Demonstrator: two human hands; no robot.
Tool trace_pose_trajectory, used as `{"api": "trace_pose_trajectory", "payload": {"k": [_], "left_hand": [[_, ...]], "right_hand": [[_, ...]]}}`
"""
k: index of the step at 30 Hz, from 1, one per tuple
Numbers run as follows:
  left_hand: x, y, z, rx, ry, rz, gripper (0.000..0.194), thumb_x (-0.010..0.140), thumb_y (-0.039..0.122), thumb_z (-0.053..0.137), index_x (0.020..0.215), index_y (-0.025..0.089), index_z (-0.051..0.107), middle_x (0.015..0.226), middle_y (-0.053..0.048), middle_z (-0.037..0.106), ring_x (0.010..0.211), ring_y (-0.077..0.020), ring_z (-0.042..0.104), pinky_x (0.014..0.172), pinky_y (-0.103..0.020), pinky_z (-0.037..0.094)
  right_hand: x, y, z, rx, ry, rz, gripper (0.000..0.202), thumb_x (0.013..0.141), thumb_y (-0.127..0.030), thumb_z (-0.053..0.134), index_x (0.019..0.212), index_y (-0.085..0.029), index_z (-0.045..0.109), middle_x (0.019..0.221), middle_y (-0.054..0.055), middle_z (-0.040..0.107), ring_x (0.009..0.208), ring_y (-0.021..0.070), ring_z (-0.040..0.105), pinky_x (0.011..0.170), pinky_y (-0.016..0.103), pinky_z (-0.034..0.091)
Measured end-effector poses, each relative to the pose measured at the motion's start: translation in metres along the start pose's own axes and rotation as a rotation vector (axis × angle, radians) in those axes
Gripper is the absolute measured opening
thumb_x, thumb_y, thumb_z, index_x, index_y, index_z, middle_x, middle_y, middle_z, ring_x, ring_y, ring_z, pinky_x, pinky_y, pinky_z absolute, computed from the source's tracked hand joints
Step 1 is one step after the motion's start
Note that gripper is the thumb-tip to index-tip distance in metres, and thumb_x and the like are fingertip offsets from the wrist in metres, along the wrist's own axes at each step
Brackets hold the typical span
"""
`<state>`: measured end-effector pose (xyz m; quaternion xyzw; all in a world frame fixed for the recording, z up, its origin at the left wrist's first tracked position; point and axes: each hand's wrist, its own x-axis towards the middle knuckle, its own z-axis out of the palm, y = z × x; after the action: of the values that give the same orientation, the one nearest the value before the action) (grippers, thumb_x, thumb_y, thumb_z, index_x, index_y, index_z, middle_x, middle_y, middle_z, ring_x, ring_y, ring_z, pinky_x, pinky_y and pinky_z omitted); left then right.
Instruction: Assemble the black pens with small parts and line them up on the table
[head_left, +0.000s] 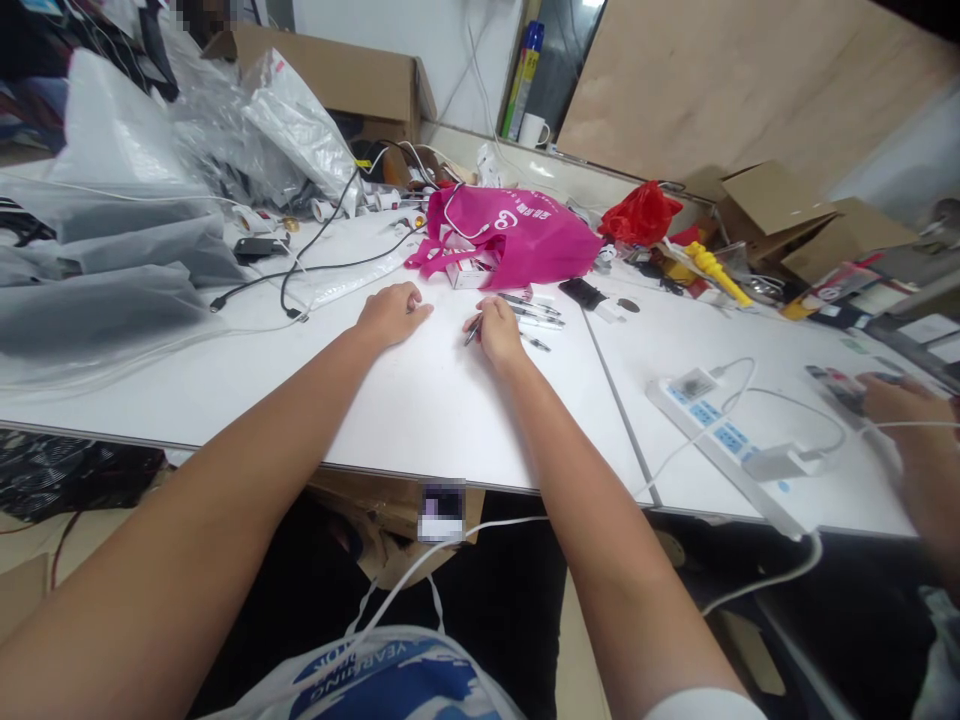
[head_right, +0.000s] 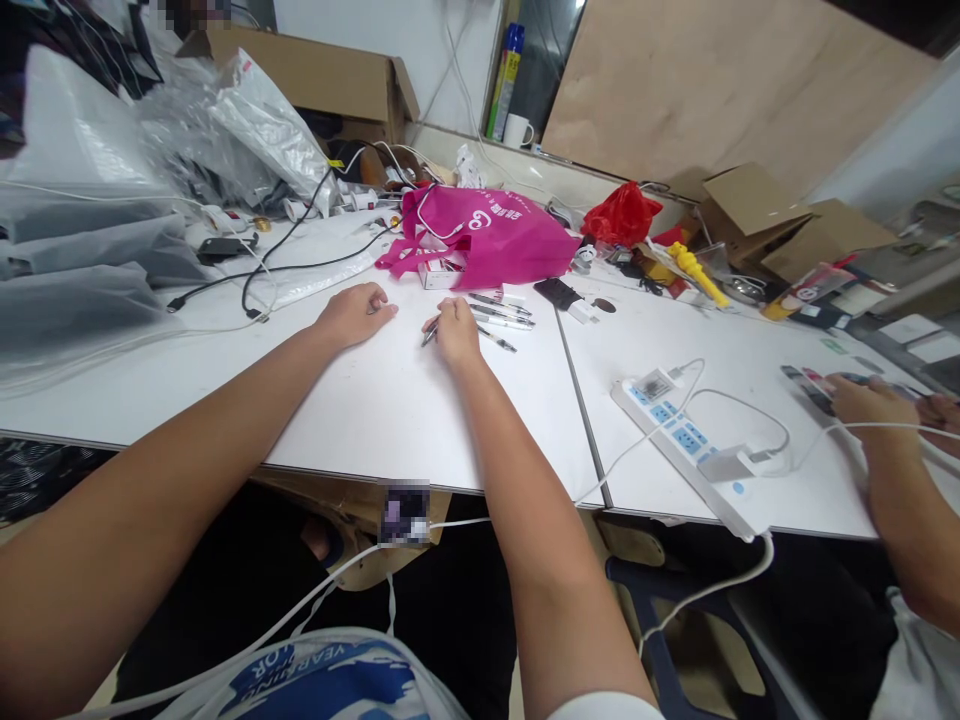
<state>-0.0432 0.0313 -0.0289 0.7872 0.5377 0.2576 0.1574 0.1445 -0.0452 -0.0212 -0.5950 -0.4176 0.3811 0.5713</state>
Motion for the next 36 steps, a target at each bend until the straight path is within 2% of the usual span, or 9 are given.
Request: {"api": "trace_pose_trajectory", "payload": {"k": [6, 15, 20, 22, 26, 27, 30, 32, 36], "left_hand": [[0.000, 0.008, -0.005, -0.293, 0.338, 0.044, 0.026, 0.106, 0.042, 0.048, 0.097, 0.023, 0.063, 0.086, -0.003, 0.067, 0.078, -0.0189, 0.057, 0.077, -0.033, 0.043], [-0.010, 0.027, 0.001, -0.342, 0.267, 0.291, 0.021, 0.101, 0.039, 0.056, 0.099, 0.021, 0.066, 0.085, -0.002, 0.067, 0.074, -0.0163, 0.053, 0.076, -0.031, 0.041], [-0.048, 0.076, -0.028, -0.485, 0.237, 0.297, 0.028, 0.099, 0.041, 0.055, 0.083, 0.021, 0.067, 0.071, -0.002, 0.063, 0.068, -0.0173, 0.055, 0.070, -0.033, 0.044], [-0.095, 0.100, -0.055, -0.592, 0.020, 0.287, 0.037, 0.098, 0.042, 0.054, 0.068, 0.023, 0.065, 0.066, -0.004, 0.064, 0.067, -0.0193, 0.060, 0.070, -0.035, 0.048], [-0.201, 0.102, -0.097, -0.575, -1.019, 0.250, 0.026, 0.091, 0.038, 0.064, 0.070, 0.032, 0.079, 0.061, 0.000, 0.072, 0.056, -0.0206, 0.065, 0.060, -0.036, 0.051], [-0.220, 0.091, -0.098, -0.539, -1.161, 0.205, 0.024, 0.092, 0.037, 0.064, 0.077, 0.035, 0.083, 0.066, 0.000, 0.076, 0.060, -0.0214, 0.069, 0.063, -0.036, 0.052], [-0.247, 0.048, -0.079, -0.451, -1.132, 0.013, 0.031, 0.099, 0.042, 0.056, 0.086, 0.038, 0.084, 0.077, 0.001, 0.081, 0.075, -0.0211, 0.074, 0.076, -0.035, 0.055], [-0.249, 0.023, -0.059, -0.667, -0.978, -0.141, 0.028, 0.098, 0.052, 0.060, 0.098, 0.042, 0.085, 0.098, 0.002, 0.084, 0.085, -0.0206, 0.075, 0.080, -0.035, 0.057], [-0.252, -0.007, -0.031, -1.132, -0.958, -0.222, 0.023, 0.087, 0.058, 0.069, 0.099, 0.052, 0.086, 0.127, 0.005, 0.082, 0.085, -0.0222, 0.077, 0.079, -0.039, 0.059]], "right_hand": [[-0.005, -0.023, -0.009, 0.569, 0.116, 0.344, 0.031, 0.114, -0.018, 0.039, 0.084, -0.021, 0.047, 0.057, -0.008, 0.050, 0.043, 0.0041, 0.042, 0.039, 0.011, 0.029], [-0.001, -0.017, -0.016, 0.757, 0.093, 0.438, 0.036, 0.114, -0.015, 0.038, 0.081, -0.019, 0.051, 0.057, -0.005, 0.051, 0.047, 0.0040, 0.050, 0.045, 0.007, 0.046], [0.001, -0.014, -0.018, 0.726, 0.109, 0.411, 0.037, 0.114, -0.016, 0.038, 0.080, -0.018, 0.052, 0.056, -0.005, 0.052, 0.046, 0.0041, 0.049, 0.043, 0.009, 0.043], [0.002, -0.013, -0.018, 0.722, 0.108, 0.406, 0.036, 0.114, -0.015, 0.038, 0.080, -0.018, 0.052, 0.057, -0.005, 0.052, 0.045, 0.0040, 0.049, 0.043, 0.009, 0.042], [0.002, -0.013, -0.018, 0.723, 0.090, 0.398, 0.035, 0.113, -0.014, 0.040, 0.081, -0.018, 0.052, 0.058, -0.005, 0.055, 0.045, 0.0039, 0.049, 0.042, 0.010, 0.041], [0.002, -0.013, -0.018, 0.718, 0.077, 0.395, 0.034, 0.112, -0.013, 0.040, 0.081, -0.018, 0.052, 0.058, -0.005, 0.055, 0.045, 0.0041, 0.049, 0.042, 0.010, 0.042], [0.002, -0.015, -0.019, 0.699, 0.075, 0.391, 0.034, 0.111, -0.011, 0.040, 0.080, -0.019, 0.052, 0.056, -0.006, 0.054, 0.046, 0.0045, 0.050, 0.043, 0.010, 0.043], [0.002, -0.015, -0.020, 0.691, 0.099, 0.389, 0.034, 0.111, -0.011, 0.039, 0.081, -0.019, 0.052, 0.055, -0.006, 0.054, 0.045, 0.0042, 0.050, 0.043, 0.010, 0.043], [0.003, -0.016, -0.021, 0.668, 0.114, 0.385, 0.033, 0.111, -0.010, 0.039, 0.081, -0.019, 0.051, 0.055, -0.007, 0.054, 0.044, 0.0041, 0.049, 0.044, 0.010, 0.043]]}}
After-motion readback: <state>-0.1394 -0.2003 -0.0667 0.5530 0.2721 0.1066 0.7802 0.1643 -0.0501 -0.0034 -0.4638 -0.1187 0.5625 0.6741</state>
